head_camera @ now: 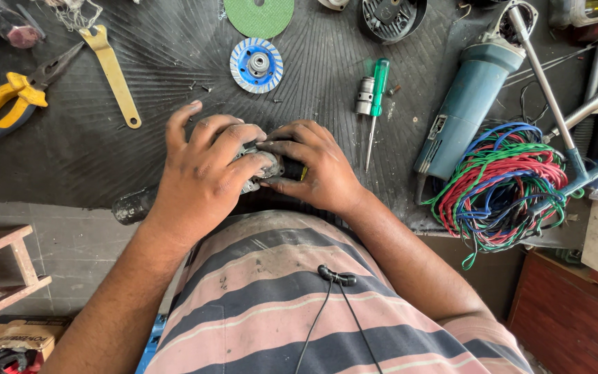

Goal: The person repairs an angle grinder at a cluttered workbench. They hold and turn a bevel gear by hand, fit it into the grinder's gear housing, tap parts with a hammer, and use a screwdriver to work on the housing, handling small components one at a time.

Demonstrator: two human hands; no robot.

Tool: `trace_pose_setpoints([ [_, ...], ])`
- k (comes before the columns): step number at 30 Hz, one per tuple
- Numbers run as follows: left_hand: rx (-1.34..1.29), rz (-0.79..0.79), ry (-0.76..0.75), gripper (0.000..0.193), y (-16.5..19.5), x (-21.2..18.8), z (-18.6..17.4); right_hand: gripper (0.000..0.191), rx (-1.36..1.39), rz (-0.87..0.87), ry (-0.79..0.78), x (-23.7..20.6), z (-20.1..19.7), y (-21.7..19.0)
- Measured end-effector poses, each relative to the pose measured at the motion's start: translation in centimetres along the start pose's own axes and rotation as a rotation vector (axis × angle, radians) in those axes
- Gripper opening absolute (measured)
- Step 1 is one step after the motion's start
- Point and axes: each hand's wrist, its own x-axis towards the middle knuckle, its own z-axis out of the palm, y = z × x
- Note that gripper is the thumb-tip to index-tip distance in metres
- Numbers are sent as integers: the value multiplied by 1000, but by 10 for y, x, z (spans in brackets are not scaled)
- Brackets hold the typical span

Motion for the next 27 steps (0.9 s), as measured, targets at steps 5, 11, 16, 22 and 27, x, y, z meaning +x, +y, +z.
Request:
trace_pose_setpoints([
  [5,13,0,-5,6,0,0,0,54,-7,7,-1,0,0,0],
  [11,-2,-7,-14,8,0,0,0,55,-1,11,-8,-1,0,1],
  [16,-9,24,-22,8,-2,2,-1,54,-12,11,-1,0,1,1],
  [22,-19,23,-28,8,-3,1,-2,54,-15,11,-3,0,0,0],
  [27,-17,43,-22,6,-3,2,-3,53,-60,26,3,0,0,-2],
])
